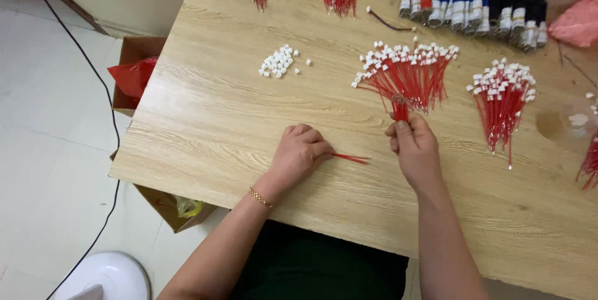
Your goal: Attaching small plastic connectors to the ends of electrical wires at a workstation
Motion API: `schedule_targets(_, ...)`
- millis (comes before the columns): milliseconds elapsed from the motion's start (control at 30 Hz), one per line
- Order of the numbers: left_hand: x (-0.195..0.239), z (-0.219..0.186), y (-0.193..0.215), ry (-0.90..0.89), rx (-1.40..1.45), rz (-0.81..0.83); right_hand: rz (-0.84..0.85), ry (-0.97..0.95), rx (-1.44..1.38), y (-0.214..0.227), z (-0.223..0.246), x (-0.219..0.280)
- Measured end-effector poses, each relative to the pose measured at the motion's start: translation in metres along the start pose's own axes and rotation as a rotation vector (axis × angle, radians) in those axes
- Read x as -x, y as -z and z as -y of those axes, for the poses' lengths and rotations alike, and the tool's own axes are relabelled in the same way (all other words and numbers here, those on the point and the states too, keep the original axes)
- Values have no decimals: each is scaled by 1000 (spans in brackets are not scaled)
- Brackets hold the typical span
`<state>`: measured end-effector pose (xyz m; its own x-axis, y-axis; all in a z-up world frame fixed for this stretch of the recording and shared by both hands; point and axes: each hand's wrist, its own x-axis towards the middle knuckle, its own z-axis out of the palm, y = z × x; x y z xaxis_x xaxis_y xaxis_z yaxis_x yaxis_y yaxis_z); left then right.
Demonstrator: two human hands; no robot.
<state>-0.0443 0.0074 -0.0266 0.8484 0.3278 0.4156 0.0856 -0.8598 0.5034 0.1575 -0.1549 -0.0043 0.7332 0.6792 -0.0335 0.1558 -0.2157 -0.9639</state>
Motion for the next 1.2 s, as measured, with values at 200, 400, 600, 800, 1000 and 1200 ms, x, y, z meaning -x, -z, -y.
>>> schedule_targets(200, -10, -11, 5, 226, 414, -76, 131, -10, 390, -4, 68, 21)
schedule_targets(400, -50, -57, 29, 376, 791, -36, 416, 38, 809, -53, 96, 31)
schedule_targets(600, -72, -5, 28, 323, 537, -166, 241, -53, 524, -43, 102, 29)
schedule_targets(800, -110, 106, -13, 160, -467, -300, 91, -45, 71, -40, 44, -1)
schedule_targets(1000, -122, 131, -28, 120, -613, -141, 74, 10, -28, -37, 62, -7)
schedule_targets(1200, -113, 74, -3, 244, -98, -108, 87, 12, -51, -37, 57, -10)
